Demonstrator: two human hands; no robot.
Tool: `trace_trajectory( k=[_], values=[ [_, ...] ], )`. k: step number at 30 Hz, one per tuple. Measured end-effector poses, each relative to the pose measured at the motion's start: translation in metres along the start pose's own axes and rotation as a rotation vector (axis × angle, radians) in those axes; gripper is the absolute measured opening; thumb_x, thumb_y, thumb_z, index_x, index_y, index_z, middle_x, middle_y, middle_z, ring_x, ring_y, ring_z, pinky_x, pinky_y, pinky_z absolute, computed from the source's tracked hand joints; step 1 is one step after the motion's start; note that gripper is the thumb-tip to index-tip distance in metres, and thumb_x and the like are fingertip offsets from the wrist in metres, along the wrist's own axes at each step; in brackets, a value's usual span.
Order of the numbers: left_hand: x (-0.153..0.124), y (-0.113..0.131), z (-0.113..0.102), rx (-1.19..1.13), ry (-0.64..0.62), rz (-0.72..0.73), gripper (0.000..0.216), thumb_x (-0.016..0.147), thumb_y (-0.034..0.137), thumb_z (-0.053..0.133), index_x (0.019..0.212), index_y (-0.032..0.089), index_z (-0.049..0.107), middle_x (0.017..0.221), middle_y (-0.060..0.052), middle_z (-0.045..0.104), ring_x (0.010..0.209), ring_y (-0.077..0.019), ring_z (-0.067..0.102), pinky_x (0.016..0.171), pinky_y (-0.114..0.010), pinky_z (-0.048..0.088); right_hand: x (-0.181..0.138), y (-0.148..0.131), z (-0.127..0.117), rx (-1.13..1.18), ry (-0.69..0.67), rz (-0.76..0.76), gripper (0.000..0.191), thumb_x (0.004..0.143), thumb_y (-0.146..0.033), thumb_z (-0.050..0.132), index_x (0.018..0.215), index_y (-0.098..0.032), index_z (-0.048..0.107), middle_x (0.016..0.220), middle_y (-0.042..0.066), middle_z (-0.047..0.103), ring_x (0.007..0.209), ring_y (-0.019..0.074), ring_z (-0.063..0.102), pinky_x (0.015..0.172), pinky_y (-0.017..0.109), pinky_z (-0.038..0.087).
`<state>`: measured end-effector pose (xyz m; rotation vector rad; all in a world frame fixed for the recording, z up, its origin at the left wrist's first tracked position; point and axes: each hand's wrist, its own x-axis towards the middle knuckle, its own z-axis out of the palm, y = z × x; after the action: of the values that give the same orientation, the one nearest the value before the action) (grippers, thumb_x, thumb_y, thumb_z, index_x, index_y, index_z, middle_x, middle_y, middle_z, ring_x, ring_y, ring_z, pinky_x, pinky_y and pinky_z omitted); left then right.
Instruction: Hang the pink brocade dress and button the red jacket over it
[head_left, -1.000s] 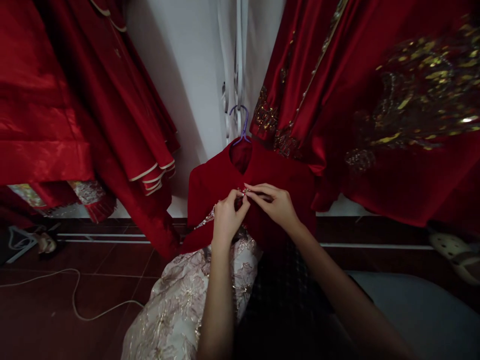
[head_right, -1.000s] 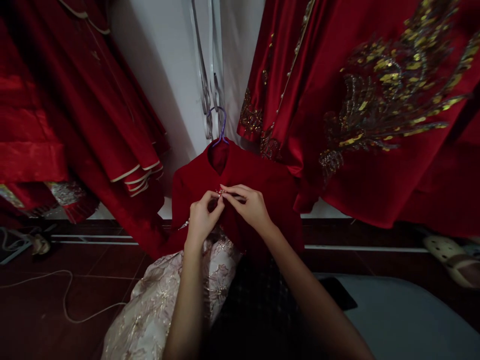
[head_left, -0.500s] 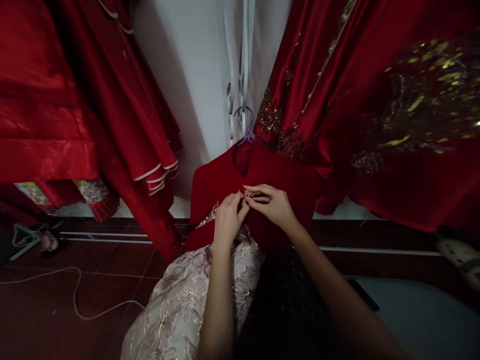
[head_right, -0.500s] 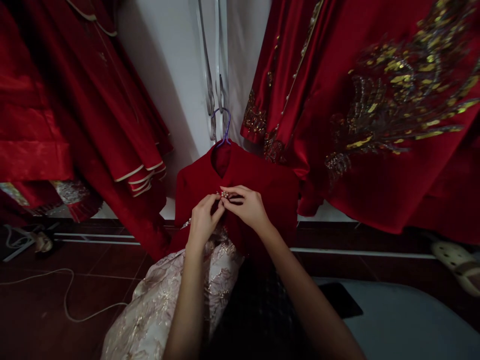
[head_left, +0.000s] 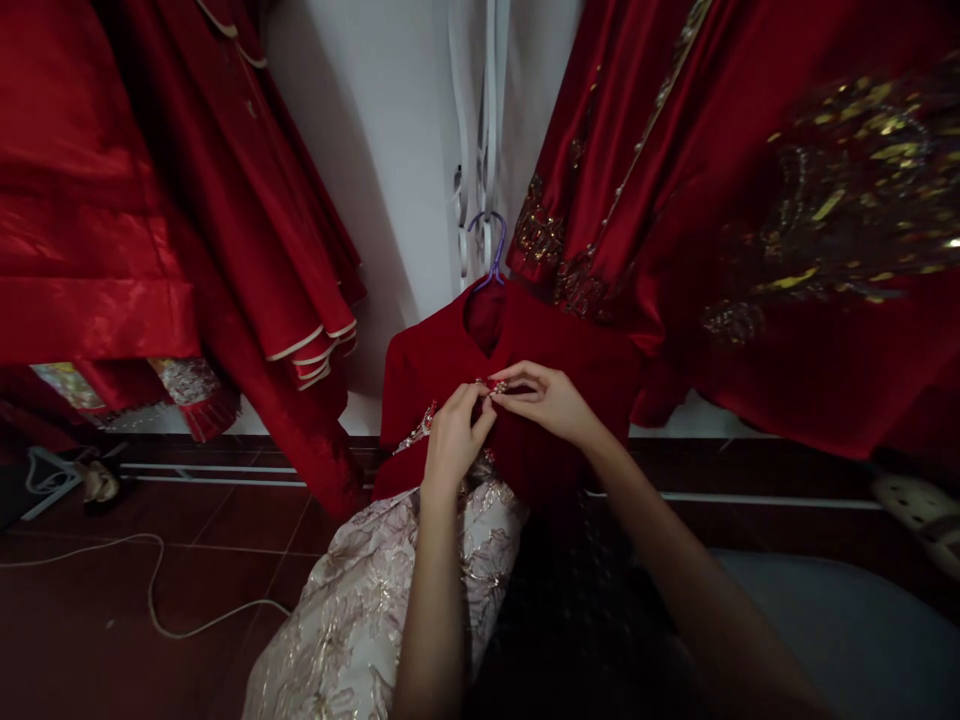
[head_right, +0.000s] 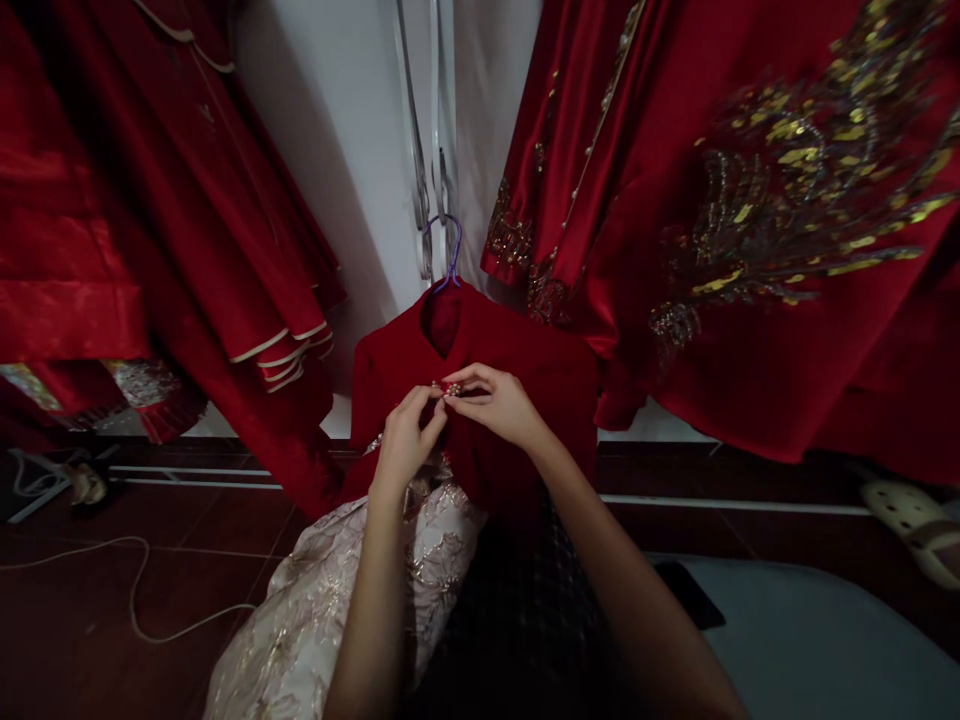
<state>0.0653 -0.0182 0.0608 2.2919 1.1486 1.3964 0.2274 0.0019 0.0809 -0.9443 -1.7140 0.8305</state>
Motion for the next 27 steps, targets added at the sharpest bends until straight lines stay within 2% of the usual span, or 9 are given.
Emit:
trace_trajectory(
  k=[4, 11, 17, 24, 27],
  values=[
    [0.000, 0.002, -0.001, 0.022, -0.031, -0.008, 0.012, 0.087, 0.022, 0.043, 0.095, 0.020, 0.052, 0.095, -0.004, 0.057, 0.085, -0.0143, 0.055, 0.077, -0.024, 0.042, 0.001, -0.002, -0.001, -0.057, -0.007, 0.006, 0.032, 0.066, -0.031, 0.067, 0.094, -0.016, 0.063, 0.094, 0.006, 0.067, 0.086, 0.0165, 0.063, 0.080, 0.033, 0.052],
    [0.000, -0.001, 0.002, 0.068, -0.005, -0.013, 0.013, 0.088, 0.023, 0.043, 0.097, 0.020, 0.052, 0.095, -0.004, 0.057, 0.084, -0.0139, 0.056, 0.075, -0.024, 0.041, 0.001, 0.000, 0.009, -0.072, 0.059, 0.006, 0.031, 0.067, -0.023, 0.064, 0.097, -0.018, 0.062, 0.090, 0.004, 0.066, 0.083, 0.0146, 0.062, 0.077, 0.031, 0.053],
    [0.002, 0.000, 0.004, 0.066, 0.011, -0.004, 0.011, 0.088, 0.021, 0.041, 0.095, 0.020, 0.050, 0.093, -0.003, 0.054, 0.084, -0.0132, 0.054, 0.074, -0.022, 0.041, 0.004, 0.005, 0.007, -0.061, 0.045, -0.010, 0.025, 0.065, -0.026, 0.064, 0.089, -0.017, 0.059, 0.087, 0.003, 0.065, 0.081, 0.0140, 0.061, 0.074, 0.029, 0.052],
    [0.003, 0.001, 0.009, 0.120, -0.028, -0.007, 0.011, 0.088, 0.022, 0.041, 0.096, 0.021, 0.049, 0.093, -0.004, 0.053, 0.083, -0.0139, 0.054, 0.072, -0.023, 0.041, 0.009, -0.005, 0.004, -0.177, -0.010, -0.081, 0.019, 0.063, -0.019, 0.059, 0.080, -0.018, 0.052, 0.078, -0.001, 0.059, 0.073, 0.0112, 0.057, 0.065, 0.022, 0.048],
    [0.003, 0.001, 0.016, 0.104, -0.012, -0.016, 0.013, 0.088, 0.020, 0.040, 0.098, 0.020, 0.049, 0.093, -0.004, 0.052, 0.085, -0.0151, 0.053, 0.074, -0.025, 0.042, 0.014, -0.006, 0.009, -0.305, 0.071, -0.115, 0.013, 0.064, -0.019, 0.057, 0.075, -0.019, 0.049, 0.069, -0.003, 0.054, 0.063, 0.0096, 0.052, 0.058, 0.021, 0.044]
  ],
)
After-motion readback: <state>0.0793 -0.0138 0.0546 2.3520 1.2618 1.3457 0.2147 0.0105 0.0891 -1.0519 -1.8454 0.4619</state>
